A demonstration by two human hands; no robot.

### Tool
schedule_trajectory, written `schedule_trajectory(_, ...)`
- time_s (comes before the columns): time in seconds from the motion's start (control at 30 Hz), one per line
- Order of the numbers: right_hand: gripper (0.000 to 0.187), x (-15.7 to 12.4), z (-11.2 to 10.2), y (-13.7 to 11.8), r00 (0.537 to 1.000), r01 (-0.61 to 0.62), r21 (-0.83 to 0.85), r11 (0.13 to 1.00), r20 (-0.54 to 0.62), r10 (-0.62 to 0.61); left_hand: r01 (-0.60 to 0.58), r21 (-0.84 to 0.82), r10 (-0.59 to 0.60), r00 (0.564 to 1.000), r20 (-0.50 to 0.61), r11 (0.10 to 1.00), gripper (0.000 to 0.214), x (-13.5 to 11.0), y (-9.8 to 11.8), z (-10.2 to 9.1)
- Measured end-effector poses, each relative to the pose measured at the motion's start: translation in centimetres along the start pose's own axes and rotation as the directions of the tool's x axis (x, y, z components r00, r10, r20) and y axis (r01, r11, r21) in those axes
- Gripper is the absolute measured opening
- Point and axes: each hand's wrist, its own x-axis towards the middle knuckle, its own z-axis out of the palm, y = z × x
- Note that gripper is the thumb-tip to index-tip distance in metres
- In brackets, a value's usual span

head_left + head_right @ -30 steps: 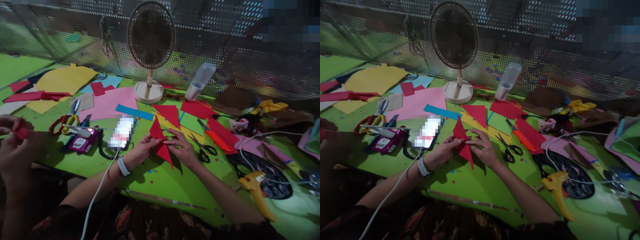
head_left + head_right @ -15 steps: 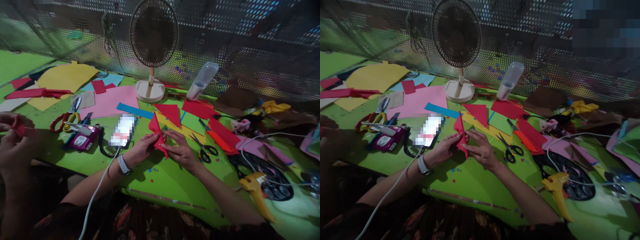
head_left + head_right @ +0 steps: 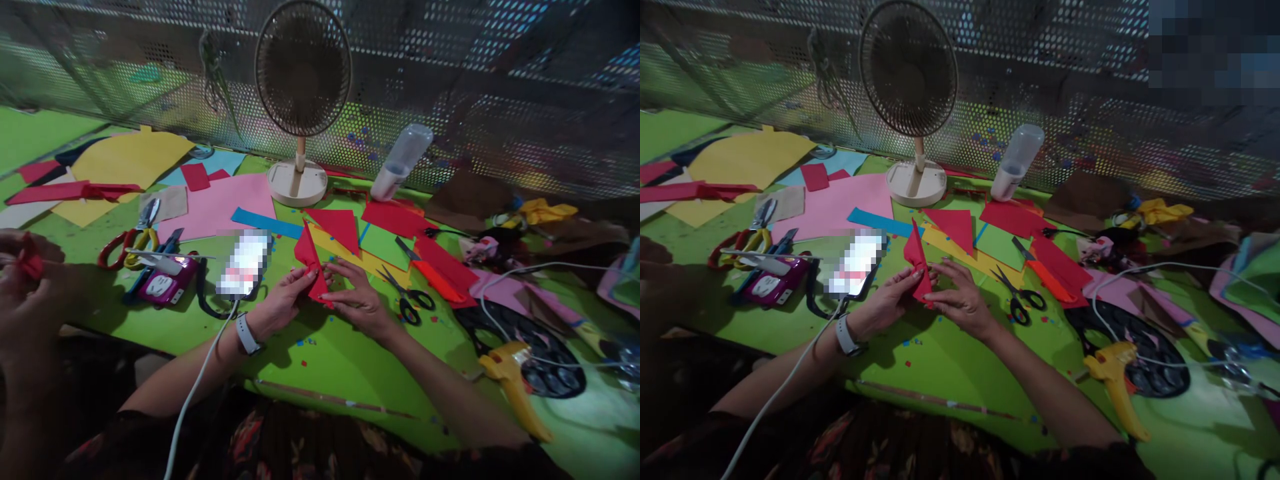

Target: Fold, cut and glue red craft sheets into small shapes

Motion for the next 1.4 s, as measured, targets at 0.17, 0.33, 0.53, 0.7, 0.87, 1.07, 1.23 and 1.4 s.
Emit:
schedule_trajectory(0.17,0.02,-0.3,0.4,0.1,0.994,-0.098,0.073,0.992,-0.049,0.102,-0.01,0.001,0.01,0.999,-0.034,1.0,0.018,0.0,0.0,-0.1)
schedule_trajectory(0.33,0.023,-0.4,0.2,0.2,0.993,-0.115,0.077,0.99,-0.027,0.117,0.031,0.001,-0.031,0.999,-0.02,1.0,0.017,-0.1,0.0,-0.1)
schedule_trajectory(0.53,0.025,0.1,-0.2,0.0,0.999,0.0,0.055,0.998,-0.042,0.002,0.061,0.04,-0.062,0.997,0.035,0.997,0.016,-0.4,-0.2,0.0)
schedule_trajectory(0.7,0.015,0.1,-0.1,-0.1,0.998,-0.033,0.041,0.999,-0.06,0.035,0.044,0.062,-0.045,0.999,0.017,0.997,0.018,-0.5,-0.4,0.0)
schedule_trajectory(0.87,0.014,-0.1,0.2,-0.2,0.993,-0.081,0.075,0.994,-0.075,0.086,0.031,0.069,-0.03,0.999,-0.016,0.997,0.018,-0.3,-0.5,0.0)
schedule_trajectory(1.07,0.013,-0.1,0.4,-0.3,0.984,-0.13,0.126,0.984,-0.106,0.143,0.008,0.056,-0.005,0.998,-0.063,0.998,0.022,-0.1,-0.8,0.0)
schedule_trajectory(1.23,0.008,-0.1,0.8,-0.5,0.969,-0.189,0.184,0.965,-0.125,0.214,-0.003,0.043,0.006,0.997,-0.076,0.999,0.024,-0.2,-0.8,0.2)
schedule_trajectory(1.4,0.003,-0.1,1.3,-0.3,0.944,-0.235,0.292,0.927,-0.159,0.29,-0.061,0.06,0.065,0.996,-0.067,0.996,0.026,-0.3,-1.0,0.3)
